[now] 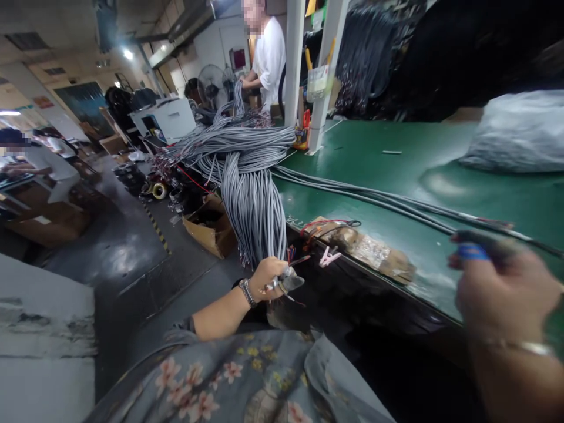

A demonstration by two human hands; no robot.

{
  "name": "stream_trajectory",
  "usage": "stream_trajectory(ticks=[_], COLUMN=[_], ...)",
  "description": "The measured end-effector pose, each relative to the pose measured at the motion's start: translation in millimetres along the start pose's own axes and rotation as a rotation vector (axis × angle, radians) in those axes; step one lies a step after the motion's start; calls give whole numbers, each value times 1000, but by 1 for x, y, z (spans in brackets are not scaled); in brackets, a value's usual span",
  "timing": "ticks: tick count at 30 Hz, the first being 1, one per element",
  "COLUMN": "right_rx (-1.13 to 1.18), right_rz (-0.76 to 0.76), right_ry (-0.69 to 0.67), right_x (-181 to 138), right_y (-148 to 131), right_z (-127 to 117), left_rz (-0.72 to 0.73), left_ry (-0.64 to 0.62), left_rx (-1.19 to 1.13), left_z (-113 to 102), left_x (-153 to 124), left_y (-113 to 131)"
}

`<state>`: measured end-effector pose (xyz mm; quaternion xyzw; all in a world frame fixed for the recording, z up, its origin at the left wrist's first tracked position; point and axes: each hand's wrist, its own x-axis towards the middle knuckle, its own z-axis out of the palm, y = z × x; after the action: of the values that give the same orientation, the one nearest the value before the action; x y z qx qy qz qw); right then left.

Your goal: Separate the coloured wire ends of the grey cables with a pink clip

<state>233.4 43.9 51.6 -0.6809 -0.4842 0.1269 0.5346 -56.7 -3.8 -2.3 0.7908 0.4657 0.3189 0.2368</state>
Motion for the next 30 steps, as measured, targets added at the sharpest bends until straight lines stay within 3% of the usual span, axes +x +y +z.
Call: stream_trajectory(ticks=[2,5,7,13,20,24,27,30], right_rx=[106,355,423,336,395,400,394,391], right_rz=[-108,-129,-145,-270,-268,-331,-347,-364], right_ry=[-239,-710,-852,-901,-1045,-1007,-903,-760], right_x=[-44,-101,-120,-117,-119,-120,-119,-117], right_y=[6,4,-5,-20,-25,-37,-38,-31], right_z=[-1,13,29,59,56,51,46,37], left_rz=[86,155,187,191,214,233,312,282], left_ry=[3,-38,-109,-219,-259,-227,-100,249], left_rx=[74,181,271,424,475,383,78,-313], left_z=[2,5,6,1,4,0,-10,-20], left_x=[0,1,2,3,2,-1,-8,-26], left_y=[-7,-14,-15,-7,-7,-11,-8,-1])
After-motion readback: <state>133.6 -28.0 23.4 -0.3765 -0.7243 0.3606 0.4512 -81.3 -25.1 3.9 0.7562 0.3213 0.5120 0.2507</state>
